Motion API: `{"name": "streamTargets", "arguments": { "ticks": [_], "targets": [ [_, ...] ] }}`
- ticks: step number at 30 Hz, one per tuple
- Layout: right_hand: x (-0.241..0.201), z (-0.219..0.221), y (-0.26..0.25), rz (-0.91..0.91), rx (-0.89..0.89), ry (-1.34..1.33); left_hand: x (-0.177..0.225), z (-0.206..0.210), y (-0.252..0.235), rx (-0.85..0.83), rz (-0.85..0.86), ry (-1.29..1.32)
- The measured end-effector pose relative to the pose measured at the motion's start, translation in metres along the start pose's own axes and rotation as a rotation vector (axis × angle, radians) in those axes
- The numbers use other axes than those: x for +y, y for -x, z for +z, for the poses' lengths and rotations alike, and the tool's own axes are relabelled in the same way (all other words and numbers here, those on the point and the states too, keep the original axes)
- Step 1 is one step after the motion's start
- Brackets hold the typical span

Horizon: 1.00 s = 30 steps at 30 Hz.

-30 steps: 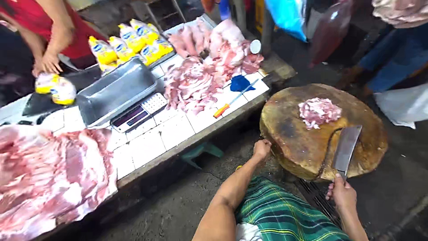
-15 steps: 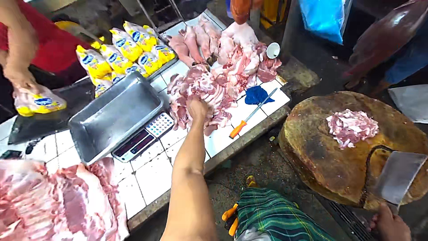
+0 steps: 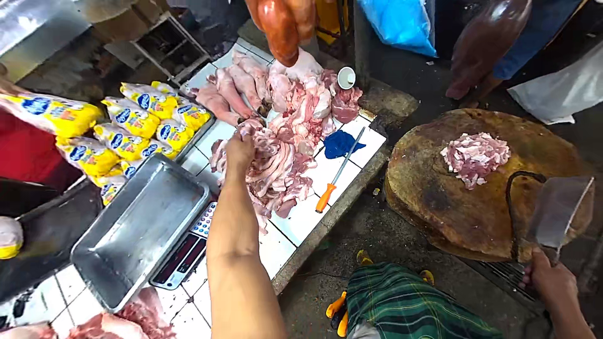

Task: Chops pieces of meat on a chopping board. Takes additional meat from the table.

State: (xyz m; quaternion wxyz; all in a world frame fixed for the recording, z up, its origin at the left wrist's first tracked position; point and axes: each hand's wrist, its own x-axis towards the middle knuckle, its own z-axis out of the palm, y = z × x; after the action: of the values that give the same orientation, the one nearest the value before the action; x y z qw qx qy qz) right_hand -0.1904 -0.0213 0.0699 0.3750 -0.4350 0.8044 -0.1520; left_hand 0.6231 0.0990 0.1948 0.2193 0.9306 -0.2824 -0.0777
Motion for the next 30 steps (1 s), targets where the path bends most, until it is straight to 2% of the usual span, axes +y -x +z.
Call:
{"name": "streamTargets", "arguments": {
  "ticks": [4,8,11,13,16,19,21,23,25,27,30],
  "targets": [
    [-0.001,-0.01,0.001,-0.004,-0.061,-0.024,0.061,-0.044,0.049,-0.013,0.156,0.194],
    [0.008,-0.023,-0.005,-0.057,-0.14,-0.033,0.143,-0.048,0.126,-0.058,0.278,0.452],
    [0.012,-0.034,-0.016,-0.099,-0.209,-0.019,0.209,-0.03,0.184,-0.069,0.37,0.646],
    [0.017,-0.04,-0.025,-0.127,-0.255,-0.007,0.258,-0.015,0.226,-0.115,0.367,0.745],
    [0.023,-0.047,-0.035,-0.121,-0.318,-0.045,0.32,0.017,0.291,-0.212,0.279,0.879],
    [0.036,-0.052,-0.049,-0.124,-0.36,-0.12,0.365,0.074,0.341,-0.321,0.106,0.948],
    [0.039,-0.057,-0.056,-0.108,-0.391,-0.135,0.372,0.131,0.356,-0.448,-0.016,0.895],
    [0.038,-0.063,-0.06,-0.097,-0.42,-0.133,0.354,0.198,0.356,-0.563,-0.142,0.68],
    [0.038,-0.065,-0.063,-0.098,-0.446,-0.101,0.328,0.253,0.359,-0.455,-0.136,0.242],
    [0.036,-0.066,-0.066,-0.103,-0.448,-0.092,0.323,0.286,0.366,-0.354,0.132,-0.041],
    [0.036,-0.064,-0.067,-0.09,-0.442,-0.086,0.334,0.331,0.373,-0.397,0.598,-0.124]
  ]
}}
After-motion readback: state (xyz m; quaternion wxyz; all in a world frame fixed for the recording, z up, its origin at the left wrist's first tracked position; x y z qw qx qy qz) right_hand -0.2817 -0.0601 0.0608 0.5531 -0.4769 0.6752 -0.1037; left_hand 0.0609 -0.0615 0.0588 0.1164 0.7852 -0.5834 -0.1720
